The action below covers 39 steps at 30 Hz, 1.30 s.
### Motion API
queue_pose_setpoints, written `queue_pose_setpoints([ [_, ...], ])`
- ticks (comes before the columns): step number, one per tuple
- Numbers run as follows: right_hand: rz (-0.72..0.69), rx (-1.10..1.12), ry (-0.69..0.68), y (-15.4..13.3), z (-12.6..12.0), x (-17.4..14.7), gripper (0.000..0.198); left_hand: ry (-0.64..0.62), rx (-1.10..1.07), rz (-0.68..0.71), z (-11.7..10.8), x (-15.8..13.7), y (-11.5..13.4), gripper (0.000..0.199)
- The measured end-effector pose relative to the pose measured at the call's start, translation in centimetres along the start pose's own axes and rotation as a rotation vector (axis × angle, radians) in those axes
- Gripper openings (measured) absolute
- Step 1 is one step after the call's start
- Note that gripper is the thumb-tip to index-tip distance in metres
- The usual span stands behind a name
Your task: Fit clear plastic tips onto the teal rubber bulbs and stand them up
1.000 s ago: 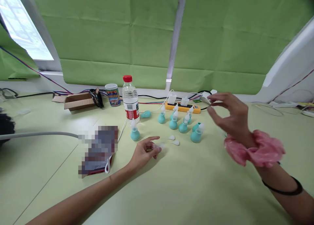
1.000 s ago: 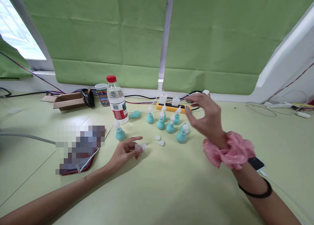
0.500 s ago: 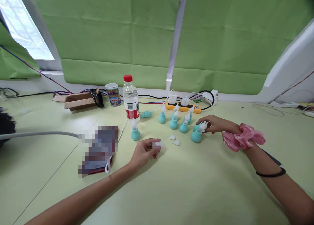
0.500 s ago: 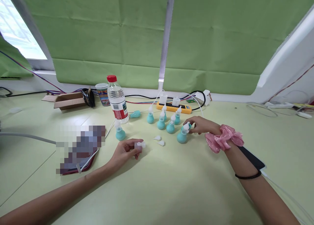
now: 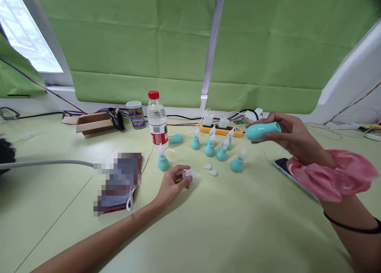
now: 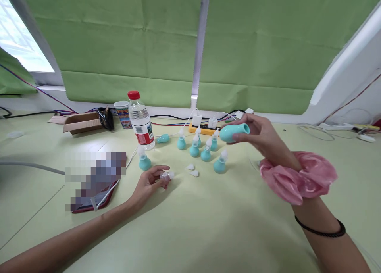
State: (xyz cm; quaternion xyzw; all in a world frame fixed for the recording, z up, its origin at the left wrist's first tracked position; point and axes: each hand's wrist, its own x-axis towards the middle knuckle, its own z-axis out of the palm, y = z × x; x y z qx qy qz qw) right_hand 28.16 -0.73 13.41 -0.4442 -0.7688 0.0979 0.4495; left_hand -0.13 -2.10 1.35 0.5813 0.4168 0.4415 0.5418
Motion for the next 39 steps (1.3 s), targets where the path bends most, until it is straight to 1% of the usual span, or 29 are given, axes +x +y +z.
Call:
queue_pose_setpoints([
  [1, 0.045, 0.199, -0.111, -1.0, 1.1, -0.3, 0.027, 0.005, -0.001, 0.002, 0.0, 0.0, 0.0, 0.031],
  [2, 0.072, 0.317, -0.193, -1.8, 2.4, -0.6, 0.029, 0.01, -0.002, 0.003, 0.0, 0.0, -0.1, 0.029],
  [3, 0.078, 0.366, -0.26, -2.4, 3.8, -1.0, 0.03, 0.017, -0.004, 0.007, 0.0, 0.0, -0.1, 0.027],
  [4, 0.057, 0.348, -0.312, -3.0, 5.2, -1.4, 0.029, 0.022, -0.008, 0.018, 0.0, -0.1, -0.1, 0.026],
  [7, -0.039, 0.096, -0.414, -4.0, 9.0, -3.0, 0.019, 0.036, -0.023, 0.088, -0.1, -0.3, 0.0, 0.022],
  [10, -0.087, -0.05, -0.482, -4.1, 11.7, -4.3, 0.018, 0.033, -0.032, 0.138, -0.3, -0.4, 0.0, 0.021],
  [13, -0.044, -0.106, -0.471, -3.6, 13.0, -5.0, 0.019, -0.007, -0.05, 0.142, -0.3, -0.5, -0.2, 0.021],
  [16, -0.022, -0.132, -0.423, -2.8, 13.6, -5.2, 0.016, -0.058, -0.061, 0.129, -0.3, -0.4, -0.5, 0.021],
  [19, -0.065, -0.149, -0.36, -2.3, 14.1, -5.4, 0.017, -0.101, -0.071, 0.118, -0.3, -0.2, -0.7, 0.023],
  [21, -0.091, -0.182, -0.318, -1.9, 14.4, -5.7, 0.015, -0.152, -0.087, 0.081, -0.4, 0.0, -0.6, 0.024],
  [24, -0.153, -0.308, -0.263, -1.3, 14.7, -6.2, 0.009, -0.231, -0.085, 0.029, -0.5, 0.4, -0.1, 0.025],
  [27, -0.25, -0.466, -0.239, -1.0, 14.9, -6.6, 0.014, -0.249, -0.072, 0.02, -0.5, 0.4, 0.5, 0.027],
  [29, -0.262, -0.477, -0.238, -1.0, 15.0, -6.6, 0.016, -0.239, -0.075, 0.018, -0.3, 0.2, 0.8, 0.027],
  [31, -0.188, -0.36, -0.23, -1.4, 15.1, -6.6, 0.014, -0.224, -0.07, 0.029, -0.1, -0.1, 1.0, 0.028],
  [33, -0.04, -0.16, -0.233, -1.8, 15.2, -6.5, 0.009, -0.204, -0.049, 0.046, 0.1, -0.3, 1.1, 0.028],
  [35, 0.136, 0.051, -0.265, -2.2, 15.3, -6.3, 0.007, -0.189, -0.021, 0.065, 0.1, -0.5, 1.2, 0.028],
  [37, 0.316, 0.228, -0.342, -2.5, 15.2, -6.1, 0.009, -0.186, 0.005, 0.078, 0.1, -0.6, 1.1, 0.027],
  [39, 0.522, 0.381, -0.502, -2.6, 14.8, -5.9, 0.013, -0.209, 0.021, 0.08, 0.0, -0.5, 1.1, 0.027],
])
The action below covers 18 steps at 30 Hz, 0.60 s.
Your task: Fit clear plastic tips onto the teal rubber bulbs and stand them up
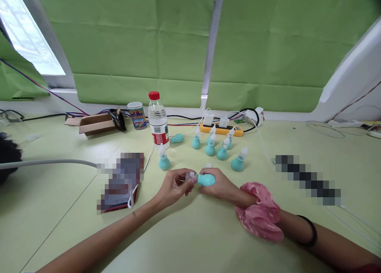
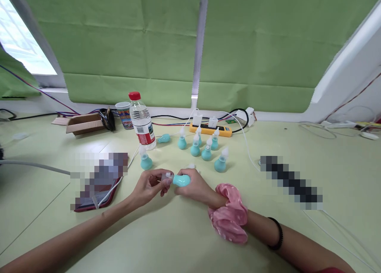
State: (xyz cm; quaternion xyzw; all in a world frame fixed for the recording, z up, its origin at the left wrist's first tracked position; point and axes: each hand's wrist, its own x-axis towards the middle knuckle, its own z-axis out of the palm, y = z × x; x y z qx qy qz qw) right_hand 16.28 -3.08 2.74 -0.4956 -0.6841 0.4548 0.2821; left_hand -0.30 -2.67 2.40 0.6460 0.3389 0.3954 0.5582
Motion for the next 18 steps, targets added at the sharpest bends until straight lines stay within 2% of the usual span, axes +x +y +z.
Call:
queue_pose_setpoints([
  [2, 0.194, 0.136, -0.197, -0.2, -0.4, 0.0, 0.016, -0.036, 0.002, -0.011, -0.2, 0.0, 0.0, 0.028],
  [4, 0.29, 0.266, -0.358, -0.4, -0.8, -0.1, 0.017, -0.074, -0.013, -0.028, -0.3, 0.1, 0.0, 0.029],
  [7, 0.251, 0.412, -0.502, -0.7, -0.8, -0.1, 0.017, -0.079, -0.07, -0.057, -0.4, 0.1, 0.2, 0.031],
  [9, 0.186, 0.387, -0.525, -0.9, -0.7, -0.2, 0.024, -0.032, -0.095, -0.041, -0.4, 0.1, 0.3, 0.028],
  [11, 0.093, 0.228, -0.423, -1.0, -0.9, -0.2, 0.036, 0.036, -0.083, 0.011, -0.5, 0.2, 0.5, 0.024],
  [14, -0.151, -0.219, -0.066, -0.8, -1.7, 0.1, 0.047, 0.126, -0.02, 0.066, -0.6, 0.4, 0.8, 0.026],
  [16, -0.295, -0.577, 0.174, -0.2, -2.3, 0.6, 0.046, 0.138, 0.022, 0.082, -0.6, 0.4, 0.8, 0.03],
  [18, -0.318, -0.851, 0.262, 0.8, -2.8, 1.2, 0.04, 0.119, 0.111, 0.111, -0.5, 0.2, 0.6, 0.032],
])
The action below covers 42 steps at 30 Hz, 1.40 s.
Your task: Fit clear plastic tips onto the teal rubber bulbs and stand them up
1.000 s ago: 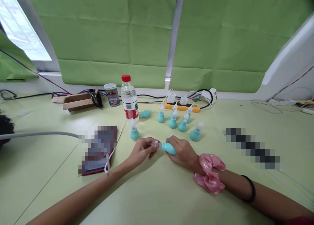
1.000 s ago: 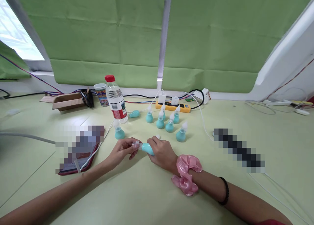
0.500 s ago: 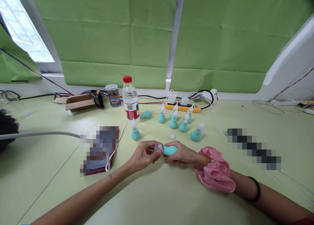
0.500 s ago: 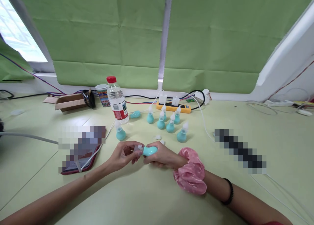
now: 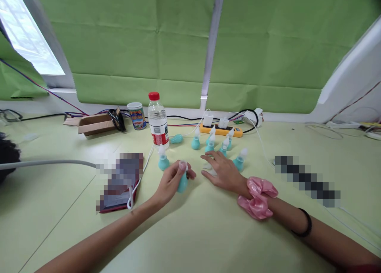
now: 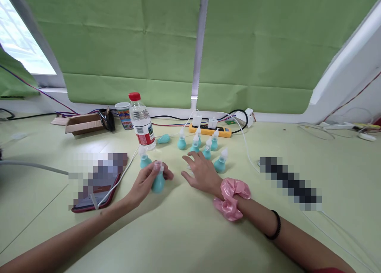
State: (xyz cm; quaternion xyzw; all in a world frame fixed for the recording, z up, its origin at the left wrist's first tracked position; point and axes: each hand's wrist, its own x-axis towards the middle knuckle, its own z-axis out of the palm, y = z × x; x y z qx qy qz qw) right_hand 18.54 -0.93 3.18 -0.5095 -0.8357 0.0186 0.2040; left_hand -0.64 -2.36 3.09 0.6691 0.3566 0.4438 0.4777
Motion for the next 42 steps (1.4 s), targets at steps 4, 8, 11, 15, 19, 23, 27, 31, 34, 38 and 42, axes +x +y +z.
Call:
queue_pose_setpoints([
  [4, -0.026, -0.178, -0.093, 1.6, 1.4, 0.4, 0.021, -0.091, 0.401, 0.056, 0.4, -0.9, -0.5, 0.025],
  [8, -0.09, -0.084, 0.028, 1.7, 1.4, 0.6, 0.016, -0.07, 0.588, 0.054, 0.5, -1.3, -0.8, 0.022],
  [11, -0.069, 0.28, 0.157, 0.6, 0.5, 0.4, 0.013, -0.103, 0.607, 0.079, 0.4, -1.3, -0.8, 0.021],
  [15, 0.102, 0.923, 0.084, -1.7, -0.6, -0.3, 0.017, -0.151, 0.606, 0.118, 0.3, -1.4, -0.8, 0.024],
  [19, 0.176, 1.127, -0.009, -2.9, -0.9, -0.7, 0.018, -0.143, 0.605, 0.127, 0.3, -1.6, -0.8, 0.027],
  [23, 0.192, 1.151, -0.048, -2.8, -0.8, -0.7, 0.019, -0.128, 0.636, 0.139, 0.2, -1.6, -1.0, 0.029],
  [27, 0.229, 1.063, -0.11, -2.5, -0.9, -0.4, 0.025, -0.103, 0.743, 0.201, 0.2, -1.8, -1.4, 0.029],
  [31, 0.247, 1.06, -0.202, -2.2, -0.7, -0.2, 0.029, -0.09, 0.871, 0.275, 0.4, -1.9, -1.5, 0.027],
  [34, 0.282, 1.156, -0.203, -2.1, -0.3, -0.1, 0.032, -0.091, 0.928, 0.288, 0.5, -1.9, -1.5, 0.026],
  [38, 0.325, 1.203, -0.209, -2.1, 0.2, 0.0, 0.035, -0.083, 0.969, 0.307, 0.6, -1.9, -1.4, 0.025],
  [42, 0.392, 1.249, -0.16, -2.5, 0.5, -0.3, 0.036, -0.075, 0.956, 0.311, 0.5, -1.9, -1.4, 0.023],
])
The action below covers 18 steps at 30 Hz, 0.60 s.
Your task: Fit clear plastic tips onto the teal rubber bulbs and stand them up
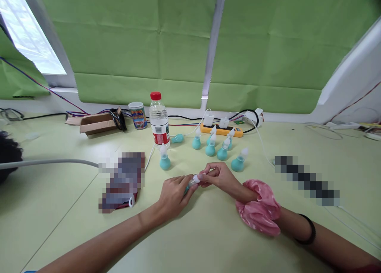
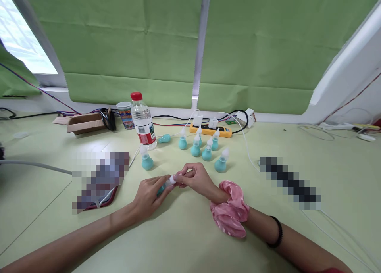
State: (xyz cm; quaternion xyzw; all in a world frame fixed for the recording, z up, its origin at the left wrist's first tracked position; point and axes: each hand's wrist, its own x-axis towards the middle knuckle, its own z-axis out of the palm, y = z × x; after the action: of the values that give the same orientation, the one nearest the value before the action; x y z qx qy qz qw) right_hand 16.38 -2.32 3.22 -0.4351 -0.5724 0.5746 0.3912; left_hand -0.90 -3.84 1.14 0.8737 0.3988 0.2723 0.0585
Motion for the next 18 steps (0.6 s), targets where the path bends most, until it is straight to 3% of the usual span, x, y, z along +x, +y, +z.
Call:
queue_pose_setpoints([
  [3, -0.058, -0.029, 0.056, -0.1, 0.7, -0.6, 0.031, 0.035, -0.049, -0.035, -0.1, 0.0, 0.0, 0.022],
  [6, -0.201, -0.131, 0.139, -1.0, 1.3, -1.0, 0.024, 0.083, -0.149, -0.066, -0.4, 0.1, 0.2, 0.02],
  [9, -0.416, -0.337, 0.318, -2.8, 0.8, -0.7, 0.018, 0.265, -0.205, -0.017, -0.8, 0.3, 0.3, 0.034],
  [12, -0.611, -0.617, 0.516, -4.2, -0.7, 1.1, 0.017, 0.458, -0.111, 0.01, -1.2, 0.7, 0.1, 0.053],
  [14, -0.638, -0.768, 0.554, -4.4, -1.9, 2.9, 0.018, 0.524, -0.05, -0.034, -1.5, 1.1, -0.4, 0.058],
  [18, -0.518, -0.931, 0.452, -3.2, -3.3, 6.0, 0.019, 0.568, -0.087, -0.205, -1.4, 1.9, -1.7, 0.06],
])
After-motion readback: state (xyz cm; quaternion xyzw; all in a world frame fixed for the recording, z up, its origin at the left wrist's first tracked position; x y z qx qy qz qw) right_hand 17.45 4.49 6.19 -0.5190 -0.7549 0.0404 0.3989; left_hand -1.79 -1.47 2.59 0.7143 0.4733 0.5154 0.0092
